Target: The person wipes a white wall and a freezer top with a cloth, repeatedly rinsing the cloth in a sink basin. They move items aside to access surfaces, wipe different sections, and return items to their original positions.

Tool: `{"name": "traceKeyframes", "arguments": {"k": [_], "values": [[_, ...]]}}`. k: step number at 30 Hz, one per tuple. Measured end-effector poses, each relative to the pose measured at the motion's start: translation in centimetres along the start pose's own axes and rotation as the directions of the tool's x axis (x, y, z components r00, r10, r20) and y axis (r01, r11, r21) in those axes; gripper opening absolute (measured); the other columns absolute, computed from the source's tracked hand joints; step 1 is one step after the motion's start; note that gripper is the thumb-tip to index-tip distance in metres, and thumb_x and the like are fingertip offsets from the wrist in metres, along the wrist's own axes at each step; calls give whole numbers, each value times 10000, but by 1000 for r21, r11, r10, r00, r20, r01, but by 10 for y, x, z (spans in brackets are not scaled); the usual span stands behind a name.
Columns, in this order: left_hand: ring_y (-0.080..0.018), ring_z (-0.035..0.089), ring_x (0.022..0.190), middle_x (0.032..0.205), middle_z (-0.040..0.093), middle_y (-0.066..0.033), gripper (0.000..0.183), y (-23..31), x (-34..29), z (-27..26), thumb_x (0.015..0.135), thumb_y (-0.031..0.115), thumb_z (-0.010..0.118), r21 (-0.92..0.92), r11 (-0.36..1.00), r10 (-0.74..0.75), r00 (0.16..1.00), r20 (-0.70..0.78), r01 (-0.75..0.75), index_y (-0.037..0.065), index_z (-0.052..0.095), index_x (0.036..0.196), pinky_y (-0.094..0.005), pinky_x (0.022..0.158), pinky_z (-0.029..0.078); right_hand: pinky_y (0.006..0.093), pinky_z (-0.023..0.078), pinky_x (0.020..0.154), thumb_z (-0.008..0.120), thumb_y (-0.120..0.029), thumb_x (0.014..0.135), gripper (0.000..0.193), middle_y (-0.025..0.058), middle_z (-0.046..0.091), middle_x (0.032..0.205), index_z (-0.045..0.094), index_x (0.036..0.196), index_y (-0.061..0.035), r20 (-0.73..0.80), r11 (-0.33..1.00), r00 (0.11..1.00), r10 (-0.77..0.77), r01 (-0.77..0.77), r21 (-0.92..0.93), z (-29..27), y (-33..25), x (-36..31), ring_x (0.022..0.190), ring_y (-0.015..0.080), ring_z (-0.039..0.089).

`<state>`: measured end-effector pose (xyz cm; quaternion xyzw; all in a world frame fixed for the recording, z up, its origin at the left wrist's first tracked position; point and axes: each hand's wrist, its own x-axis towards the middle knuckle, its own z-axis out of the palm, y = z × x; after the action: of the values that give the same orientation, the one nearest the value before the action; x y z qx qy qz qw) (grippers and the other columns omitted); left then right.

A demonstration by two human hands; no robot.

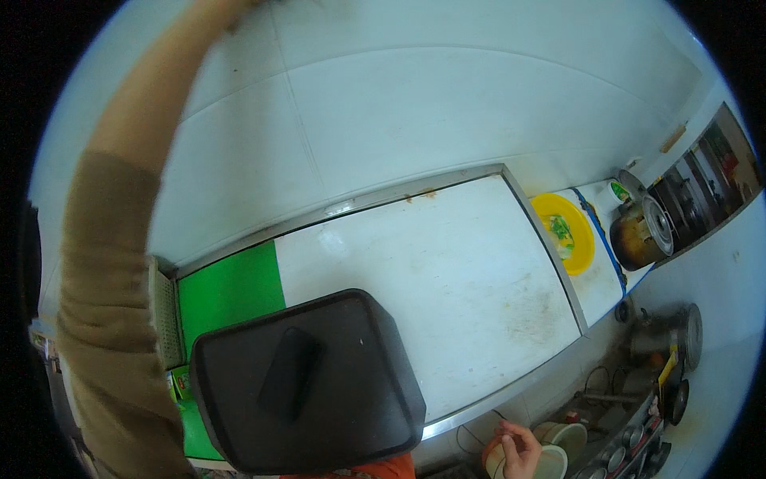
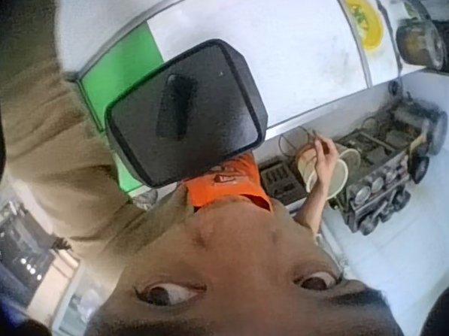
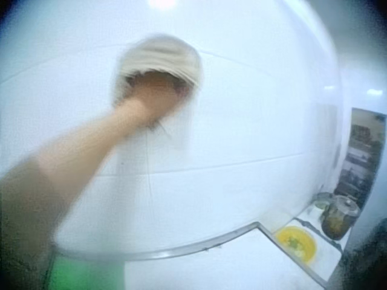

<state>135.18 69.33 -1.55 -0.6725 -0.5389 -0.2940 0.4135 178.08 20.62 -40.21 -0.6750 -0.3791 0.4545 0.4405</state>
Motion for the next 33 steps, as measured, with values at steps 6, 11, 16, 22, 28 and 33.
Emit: {"name": "traceKeyframes", "arguments": {"k": [6, 11, 16, 22, 28, 33], "values": [[-295, 598, 1321, 1395, 658, -159, 456, 9, -83, 43, 1037, 313, 424, 516, 494, 597, 705, 384, -700, 83, 658, 1354, -459, 1185, 402, 311, 538, 907, 693, -87, 1020, 226, 89, 741, 1110, 715, 1218, 21, 42, 994, 997, -59, 62, -92, 15, 4, -23, 1006, 163, 670], [-304, 664, 1211, 1295, 700, -206, 411, -152, -80, -4, 1013, 287, 526, 396, 866, 75, 860, 504, -307, 23, 688, 1283, -443, 1086, 485, 316, 573, 862, 692, -107, 1025, 265, 125, 753, 1131, 699, 1256, 22, 60, 995, 996, -65, 70, -75, 28, 7, -51, 986, 187, 710], [-397, 611, 1262, 1343, 659, -235, 569, -411, -216, -58, 1011, 503, 529, 256, 950, -150, 980, -132, 180, 64, 647, 1353, -490, 1087, 460, 316, 588, 843, 691, -115, 1027, 277, 129, 756, 1137, 692, 1264, 28, 115, 989, 989, -94, 106, -104, 44, 16, -74, 957, 202, 728], [-474, 487, 1403, 1507, 547, -249, 719, -603, -345, -80, 1023, 647, 423, 179, 636, -708, 660, -252, 750, 91, 599, 1444, -612, 1171, 347, 343, 590, 889, 660, -86, 1038, 261, 158, 744, 1198, 680, 1271, 31, 196, 989, 976, -96, 116, -89, 46, 19, -66, 1036, 229, 724], [-476, 543, 1348, 1449, 600, -247, 629, -488, -290, -71, 1035, 549, 410, 382, 595, -636, 705, -315, 707, 77, 682, 1349, -695, 1114, 341, 366, 583, 924, 641, -65, 1043, 252, 169, 736, 1229, 670, 1268, 44, 246, 993, 965, -94, 107, -44, 33, 17, -19, 1079, 248, 721], [-299, 683, 782, 877, 718, -177, 542, -232, -153, -43, 1018, 503, 469, 457, 831, -302, 947, -108, 317, 49, 746, 913, -470, 723, 527, 364, 577, 925, 661, -90, 1039, 253, 152, 748, 1181, 686, 1249, 48, 235, 995, 970, -61, 77, -59, -7, 26, 39, 1067, 233, 720]]}}
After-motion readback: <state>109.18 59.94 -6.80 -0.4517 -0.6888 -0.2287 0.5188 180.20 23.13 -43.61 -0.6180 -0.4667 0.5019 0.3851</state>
